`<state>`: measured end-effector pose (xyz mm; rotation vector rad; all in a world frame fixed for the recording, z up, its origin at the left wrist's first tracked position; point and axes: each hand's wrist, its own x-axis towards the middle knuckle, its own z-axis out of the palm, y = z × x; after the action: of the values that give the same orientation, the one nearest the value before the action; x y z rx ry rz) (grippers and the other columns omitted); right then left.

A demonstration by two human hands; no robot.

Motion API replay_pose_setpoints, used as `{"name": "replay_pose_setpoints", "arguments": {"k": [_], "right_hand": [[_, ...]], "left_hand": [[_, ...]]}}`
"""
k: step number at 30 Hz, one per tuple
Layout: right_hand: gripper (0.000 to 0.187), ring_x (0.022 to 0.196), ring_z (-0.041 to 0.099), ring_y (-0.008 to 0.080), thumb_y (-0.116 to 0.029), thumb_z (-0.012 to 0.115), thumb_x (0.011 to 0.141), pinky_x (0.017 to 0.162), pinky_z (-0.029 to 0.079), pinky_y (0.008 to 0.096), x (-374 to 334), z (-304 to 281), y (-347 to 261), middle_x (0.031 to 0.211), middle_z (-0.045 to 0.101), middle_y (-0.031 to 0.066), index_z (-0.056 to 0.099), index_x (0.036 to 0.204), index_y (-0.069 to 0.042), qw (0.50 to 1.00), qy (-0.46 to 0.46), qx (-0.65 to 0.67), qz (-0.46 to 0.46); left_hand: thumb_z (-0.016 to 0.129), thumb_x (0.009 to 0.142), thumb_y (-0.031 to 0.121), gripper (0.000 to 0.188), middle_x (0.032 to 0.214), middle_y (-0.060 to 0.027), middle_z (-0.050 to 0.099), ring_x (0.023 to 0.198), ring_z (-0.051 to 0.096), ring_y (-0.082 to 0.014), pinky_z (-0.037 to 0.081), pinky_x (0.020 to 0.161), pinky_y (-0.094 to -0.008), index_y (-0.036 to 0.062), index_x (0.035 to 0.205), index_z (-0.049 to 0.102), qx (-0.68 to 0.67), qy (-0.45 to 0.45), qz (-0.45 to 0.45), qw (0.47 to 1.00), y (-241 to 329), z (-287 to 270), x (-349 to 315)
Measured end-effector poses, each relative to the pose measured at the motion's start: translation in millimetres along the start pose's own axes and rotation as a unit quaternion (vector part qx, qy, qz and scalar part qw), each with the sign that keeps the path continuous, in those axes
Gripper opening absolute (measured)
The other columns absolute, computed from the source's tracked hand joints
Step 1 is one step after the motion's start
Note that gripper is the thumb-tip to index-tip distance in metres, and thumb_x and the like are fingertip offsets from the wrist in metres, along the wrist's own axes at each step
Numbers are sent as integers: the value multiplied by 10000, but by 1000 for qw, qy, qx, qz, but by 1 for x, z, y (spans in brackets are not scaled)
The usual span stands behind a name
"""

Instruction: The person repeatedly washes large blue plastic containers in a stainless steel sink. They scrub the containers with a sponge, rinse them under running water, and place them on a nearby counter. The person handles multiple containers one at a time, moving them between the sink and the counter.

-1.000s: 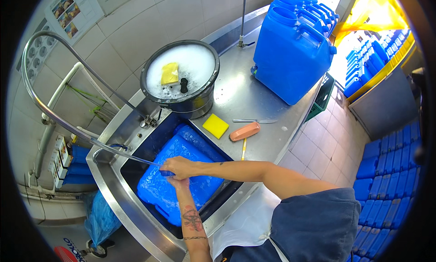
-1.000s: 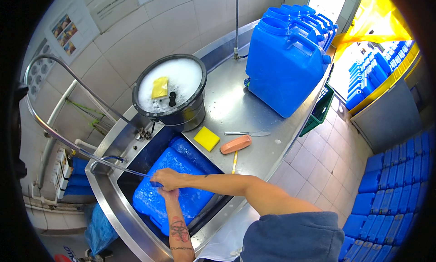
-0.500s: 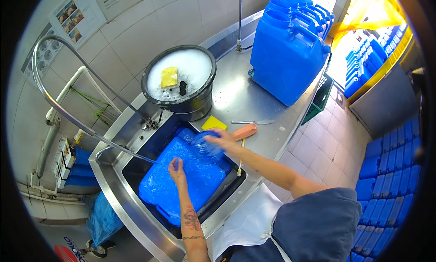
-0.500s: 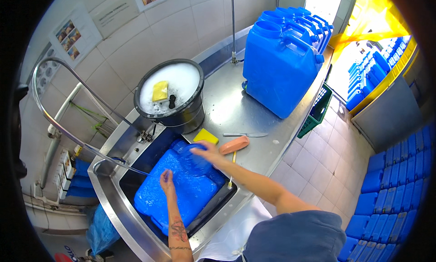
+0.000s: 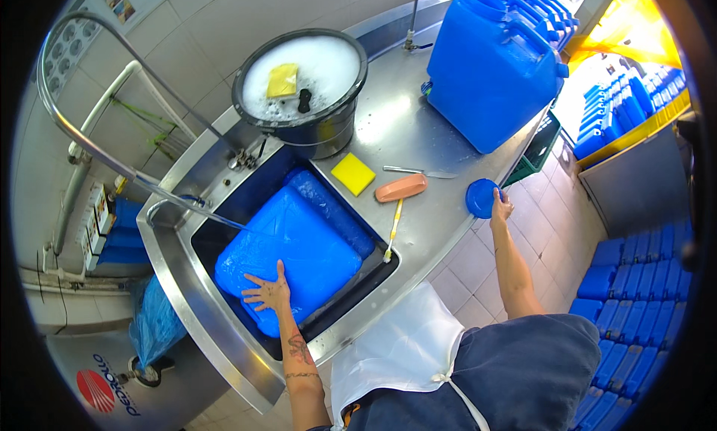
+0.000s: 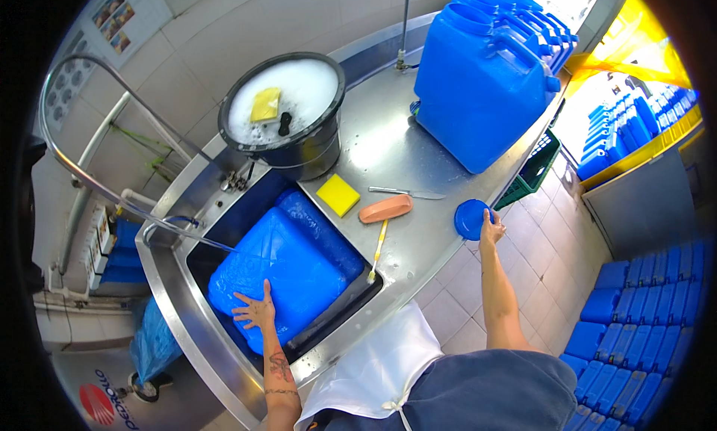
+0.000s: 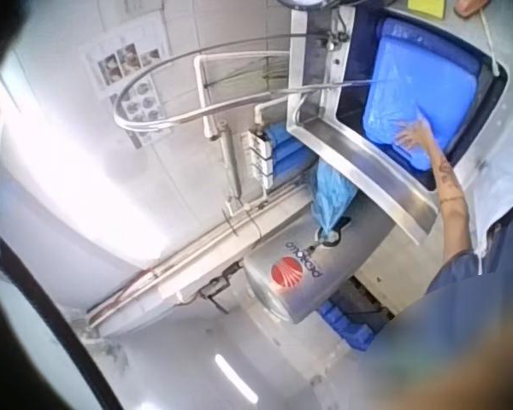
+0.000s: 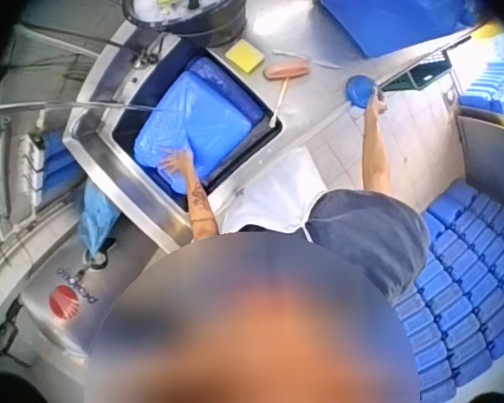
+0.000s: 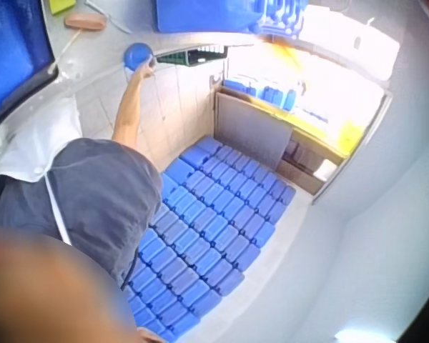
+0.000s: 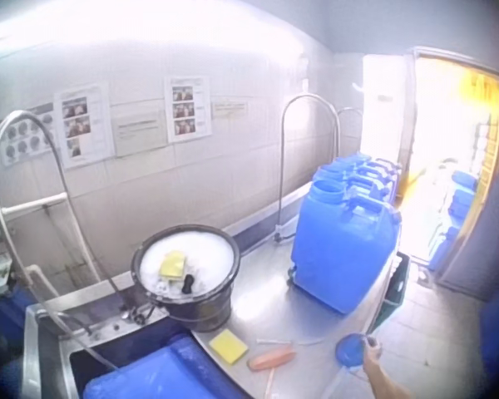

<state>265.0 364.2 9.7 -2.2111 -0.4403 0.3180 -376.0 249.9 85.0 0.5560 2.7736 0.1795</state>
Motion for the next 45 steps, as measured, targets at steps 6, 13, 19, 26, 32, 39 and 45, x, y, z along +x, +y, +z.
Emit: {"name": "replay_pose_setpoints", "arguments": {"k": [6,13,19,26,32,39,45], "right_hand": [[546,1180,475,379,-640,543,868,987,403,514,-5,9,-13,1195,493,193,641,1220,-234,997,59,-37,-38],[424,1159,454,354,-441,554,940,932,402,505,-82,-3,-92,1217,487,188,600,1160,-82,915,136,-69,-374],[1073,1342,260,467,-527,859,563,1071,251,612,-80,12,-93,1448,283,255,313,1420,-184,936,-51,-306,-167],[1209,1236,414,409,-387,926,453,994,400,559,-33,-29,-88,1322,423,242,260,1447,-212,927,-97,-311,-183],[1093,1210,464,340,-395,871,578,1011,416,466,-103,-35,-184,1287,469,165,281,1463,-142,756,-374,-216,-492],[853,1339,388,296,-437,708,823,1094,330,462,-359,48,-237,1470,371,121,288,1488,-106,376,-882,254,128],[899,1317,350,375,-500,734,725,1062,290,583,-529,113,-291,1414,410,188,334,1449,-149,499,-822,232,148]], "left_hand": [[527,678,872,1190,1538,-358,32,1415,59,-551,117,1065,-729,222,1559,61,-23,-3,36,999,-11,-5,13],[524,757,805,1058,1541,-333,109,1417,138,-515,169,1102,-664,249,1554,104,-100,-51,82,990,-37,-13,42],[547,778,768,1038,1552,-319,73,1425,97,-516,151,1086,-701,259,1554,81,-143,-72,98,982,-58,-7,60],[548,798,745,1021,1560,-310,48,1431,65,-512,126,1084,-711,258,1555,66,-152,-80,91,981,-53,-5,57],[502,796,779,1021,1562,-310,37,1434,61,-508,105,1085,-709,249,1556,73,-144,-54,79,985,-57,5,55],[518,752,815,1109,1564,-309,-2,1442,12,-496,63,1099,-695,238,1558,20,-114,-51,62,990,-54,10,60],[480,707,874,1165,1561,-317,-27,1445,-18,-492,48,1085,-713,249,1556,-16,-81,-58,61,993,-39,11,59]]}}
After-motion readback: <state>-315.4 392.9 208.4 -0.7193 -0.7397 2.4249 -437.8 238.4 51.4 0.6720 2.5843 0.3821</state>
